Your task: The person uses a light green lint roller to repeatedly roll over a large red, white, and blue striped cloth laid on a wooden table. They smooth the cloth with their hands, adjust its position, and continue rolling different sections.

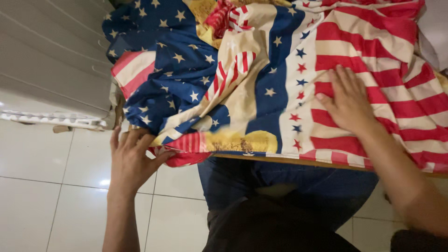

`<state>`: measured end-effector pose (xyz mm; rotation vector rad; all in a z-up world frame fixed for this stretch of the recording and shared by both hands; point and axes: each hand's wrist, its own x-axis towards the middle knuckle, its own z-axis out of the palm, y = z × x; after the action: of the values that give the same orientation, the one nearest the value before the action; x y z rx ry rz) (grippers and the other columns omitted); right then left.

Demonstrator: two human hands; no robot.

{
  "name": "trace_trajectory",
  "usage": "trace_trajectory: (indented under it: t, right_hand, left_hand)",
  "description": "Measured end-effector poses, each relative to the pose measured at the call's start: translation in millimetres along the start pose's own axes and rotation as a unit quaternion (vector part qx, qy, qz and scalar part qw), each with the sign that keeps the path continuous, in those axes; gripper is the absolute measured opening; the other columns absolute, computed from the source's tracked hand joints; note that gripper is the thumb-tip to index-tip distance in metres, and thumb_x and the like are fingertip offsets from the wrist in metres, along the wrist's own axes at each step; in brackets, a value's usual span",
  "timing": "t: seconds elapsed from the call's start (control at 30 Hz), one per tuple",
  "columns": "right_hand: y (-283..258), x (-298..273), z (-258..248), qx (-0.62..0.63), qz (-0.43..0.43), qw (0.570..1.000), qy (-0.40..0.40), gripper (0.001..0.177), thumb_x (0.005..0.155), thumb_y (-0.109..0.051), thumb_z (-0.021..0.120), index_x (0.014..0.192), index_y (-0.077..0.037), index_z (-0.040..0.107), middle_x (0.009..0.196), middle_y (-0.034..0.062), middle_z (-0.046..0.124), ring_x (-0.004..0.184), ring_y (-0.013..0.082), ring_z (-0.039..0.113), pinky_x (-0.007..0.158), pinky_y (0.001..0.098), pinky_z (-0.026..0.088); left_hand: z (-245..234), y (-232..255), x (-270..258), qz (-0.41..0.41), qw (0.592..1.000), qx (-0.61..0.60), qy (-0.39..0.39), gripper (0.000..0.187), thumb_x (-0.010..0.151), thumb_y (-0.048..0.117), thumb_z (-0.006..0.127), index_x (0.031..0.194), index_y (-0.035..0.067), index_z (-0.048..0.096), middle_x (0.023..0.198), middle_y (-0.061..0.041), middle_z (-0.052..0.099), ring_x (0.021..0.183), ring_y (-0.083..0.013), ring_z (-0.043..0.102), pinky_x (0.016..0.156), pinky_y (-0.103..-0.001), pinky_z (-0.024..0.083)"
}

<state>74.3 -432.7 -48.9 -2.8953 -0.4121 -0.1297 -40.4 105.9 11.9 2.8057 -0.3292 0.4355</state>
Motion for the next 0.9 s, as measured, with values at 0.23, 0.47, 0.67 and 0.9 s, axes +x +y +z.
trace_trajectory:
  t: [0.23,0.47,0.67,0.9]
  right_hand:
    - [10.0,-17.8,-24.3,0.010,0.021,1.000,-0.015,0.079,0.105,-0.055,0.046,0.158,0.003,0.037,0.164,0.0329,0.030,0.153,0.0475,0.025,0.123,0.0558,0.020]
    - [-29.5,-22.9,-9.5,0.021,-0.056,0.998,-0.008,0.081,0.098,-0.058,0.049,0.155,-0.001,0.042,0.162,0.0288,0.036,0.152,0.0463,0.028,0.123,0.0539,0.022]
    - [4.7,-44.9,-12.9,-0.026,-0.048,0.998,0.005,0.083,0.099,-0.061,0.050,0.155,0.000,0.042,0.165,0.0293,0.033,0.156,0.0441,0.028,0.126,0.0540,0.022]
    - [-50.2,-44.5,-24.7,0.042,-0.020,0.999,0.000,0.076,0.098,-0.053,0.049,0.156,-0.004,0.041,0.163,0.0272,0.036,0.154,0.0439,0.030,0.125,0.0550,0.023]
  left_hand:
    - [5.6,-7.0,-7.0,-0.007,1.000,0.002,-0.001,0.039,0.073,0.035,0.089,0.099,0.011,0.072,0.106,-0.002,0.068,0.101,-0.0278,0.061,0.103,-0.052,0.039]
    - [12.3,-2.0,-7.2,-0.028,0.999,-0.035,0.029,0.025,0.086,0.016,0.083,0.107,0.011,0.071,0.101,-0.004,0.069,0.088,-0.0259,0.067,0.075,-0.041,0.053]
    - [3.0,11.4,-5.0,-0.109,0.975,-0.155,-0.118,0.036,0.075,0.024,0.087,0.106,0.012,0.072,0.096,-0.005,0.072,0.070,-0.0256,0.072,0.065,-0.041,0.057]
    - [-2.6,-0.8,0.0,-0.043,0.990,-0.098,-0.091,0.033,0.073,0.007,0.081,0.104,0.011,0.070,0.098,-0.010,0.067,0.082,-0.0361,0.068,0.068,-0.046,0.056]
